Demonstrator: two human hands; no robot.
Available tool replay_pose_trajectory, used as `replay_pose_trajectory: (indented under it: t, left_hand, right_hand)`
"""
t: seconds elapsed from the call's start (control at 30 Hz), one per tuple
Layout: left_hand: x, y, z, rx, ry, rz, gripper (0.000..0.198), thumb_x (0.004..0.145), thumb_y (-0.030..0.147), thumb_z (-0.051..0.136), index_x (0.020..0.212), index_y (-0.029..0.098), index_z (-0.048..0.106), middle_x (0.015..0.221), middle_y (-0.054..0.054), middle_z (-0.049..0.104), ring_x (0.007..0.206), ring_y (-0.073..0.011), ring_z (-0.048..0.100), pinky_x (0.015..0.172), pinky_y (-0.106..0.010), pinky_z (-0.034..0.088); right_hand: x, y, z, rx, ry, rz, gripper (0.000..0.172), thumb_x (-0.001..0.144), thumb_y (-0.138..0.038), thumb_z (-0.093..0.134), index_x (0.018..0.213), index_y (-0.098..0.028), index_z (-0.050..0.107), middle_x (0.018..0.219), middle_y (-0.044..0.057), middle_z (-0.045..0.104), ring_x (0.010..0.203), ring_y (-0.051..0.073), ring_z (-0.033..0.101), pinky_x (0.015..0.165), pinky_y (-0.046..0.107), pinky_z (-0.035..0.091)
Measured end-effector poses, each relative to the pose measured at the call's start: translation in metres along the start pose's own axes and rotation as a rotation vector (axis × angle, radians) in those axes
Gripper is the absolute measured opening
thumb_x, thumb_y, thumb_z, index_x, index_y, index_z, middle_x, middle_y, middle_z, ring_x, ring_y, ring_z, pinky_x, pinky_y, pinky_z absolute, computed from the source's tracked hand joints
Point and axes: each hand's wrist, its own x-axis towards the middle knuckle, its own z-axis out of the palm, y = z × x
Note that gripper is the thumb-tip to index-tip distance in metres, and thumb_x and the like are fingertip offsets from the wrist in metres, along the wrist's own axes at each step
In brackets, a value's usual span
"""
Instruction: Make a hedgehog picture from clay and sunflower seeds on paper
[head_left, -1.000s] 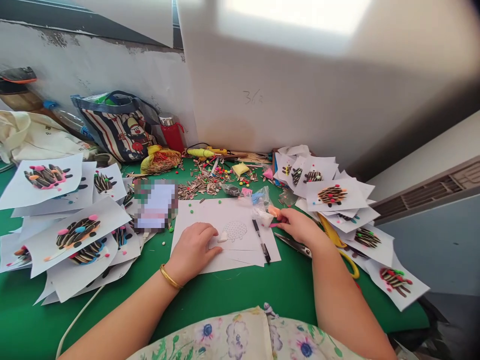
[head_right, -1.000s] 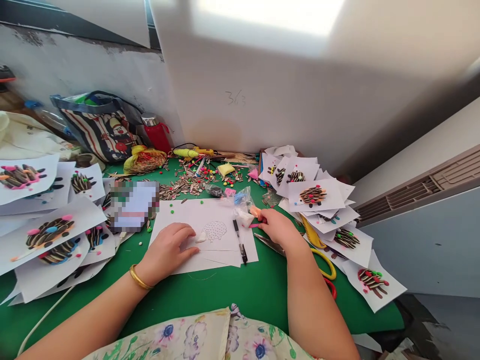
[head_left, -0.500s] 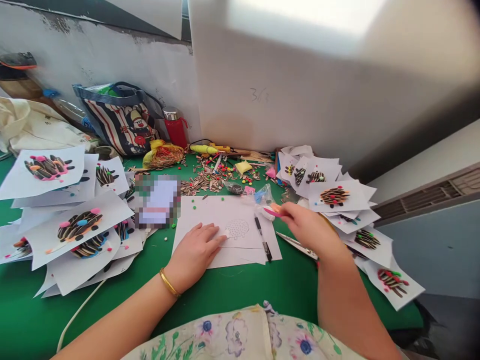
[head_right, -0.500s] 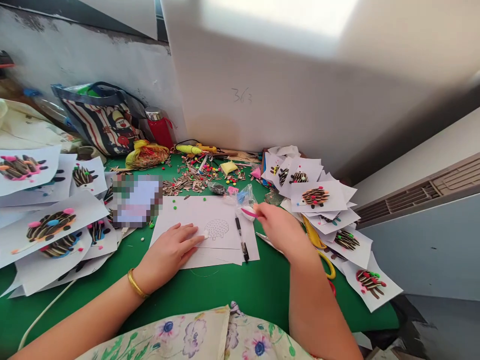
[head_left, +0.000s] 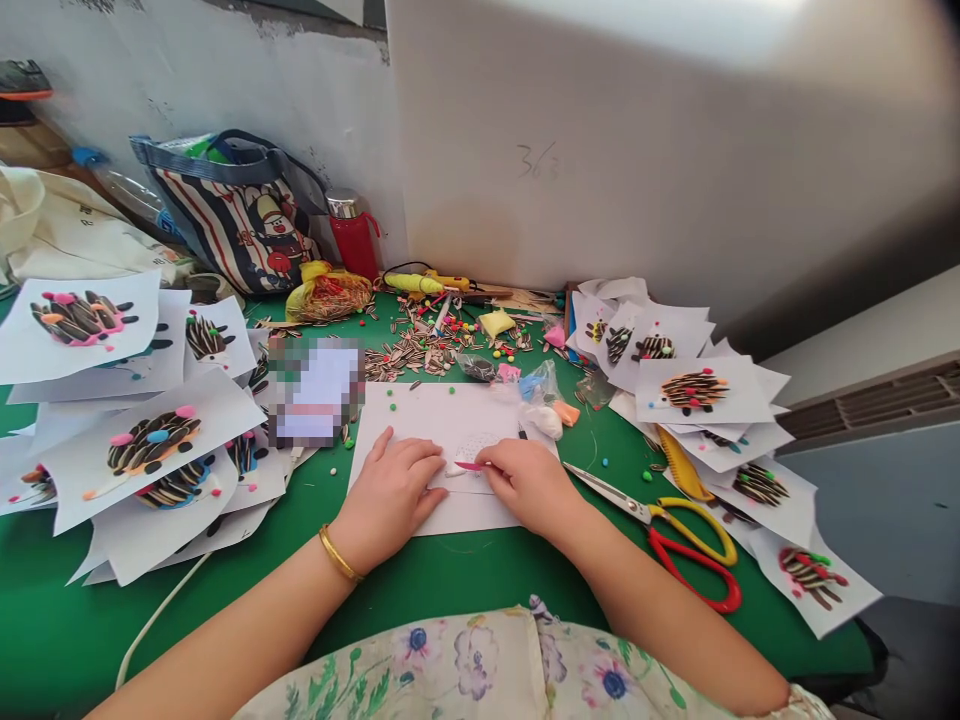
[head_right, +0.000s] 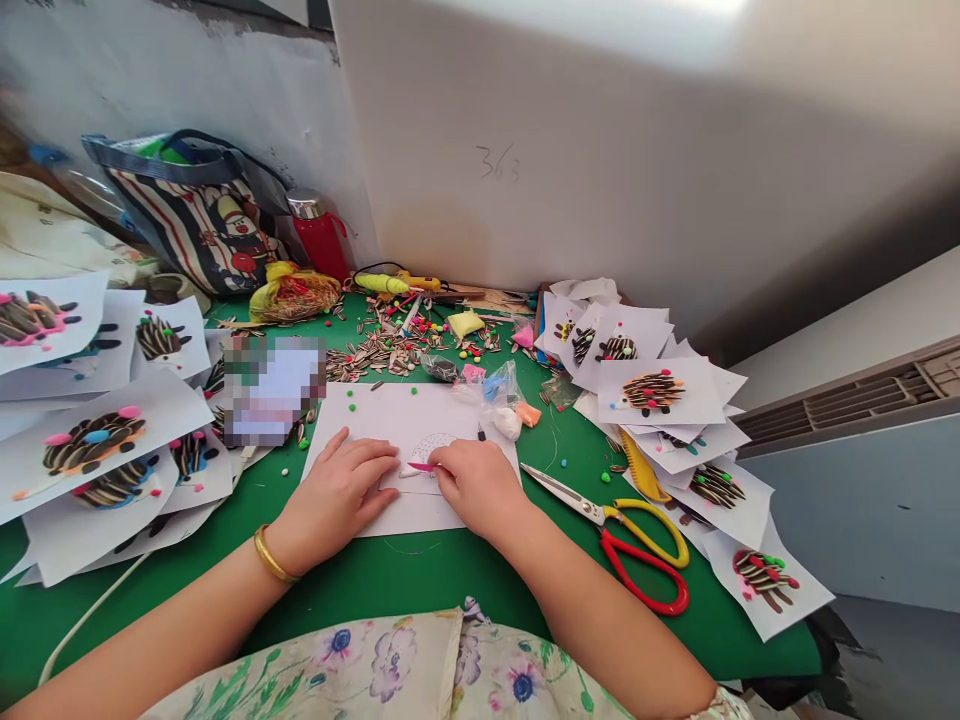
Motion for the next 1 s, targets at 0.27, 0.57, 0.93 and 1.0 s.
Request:
replay_pose_trajectory:
  t: [0.27,0.57,0.93,1.0]
  left_hand:
    - [0.000,-0.001,0.001,-0.021,-0.010,-0.014,0.026,0.087,0.031,0.064,0.110,0.021,0.066,0.122,-0.008,0.065,0.114,-0.0256,0.059,0.115,-0.059,0.023]
    - [0.000,-0.002,0.001,-0.044,0.005,-0.018,0.025,0.086,0.031,0.064,0.109,0.022,0.067,0.122,-0.008,0.066,0.114,-0.0257,0.060,0.115,-0.059,0.025]
    - [0.000,-0.001,0.002,-0.041,0.003,-0.019,0.024,0.087,0.031,0.063,0.108,0.021,0.067,0.122,-0.009,0.066,0.114,-0.0261,0.060,0.115,-0.059,0.024]
    - [0.001,0.000,0.001,-0.036,0.004,-0.018,0.023,0.087,0.031,0.063,0.108,0.021,0.067,0.121,-0.009,0.066,0.114,-0.0262,0.059,0.115,-0.060,0.024]
  right_hand:
    - [0.003,0.000,0.002,-0.056,-0.051,0.011,0.016,0.093,-0.017,0.055,0.099,-0.023,0.069,0.090,0.002,0.071,0.089,0.017,0.062,0.077,0.030,0.036]
    - [0.002,-0.003,0.001,-0.099,-0.072,0.030,0.017,0.094,-0.016,0.052,0.097,-0.022,0.068,0.088,0.001,0.070,0.089,0.017,0.061,0.076,0.030,0.033]
    - [0.005,-0.013,0.004,-0.200,-0.088,0.015,0.018,0.093,-0.017,0.051,0.092,-0.021,0.069,0.083,0.002,0.070,0.084,0.017,0.061,0.070,0.032,0.029]
    - [0.005,-0.016,0.006,-0.225,-0.072,0.003,0.017,0.091,-0.017,0.052,0.090,-0.020,0.069,0.081,0.003,0.070,0.082,0.018,0.061,0.069,0.033,0.028]
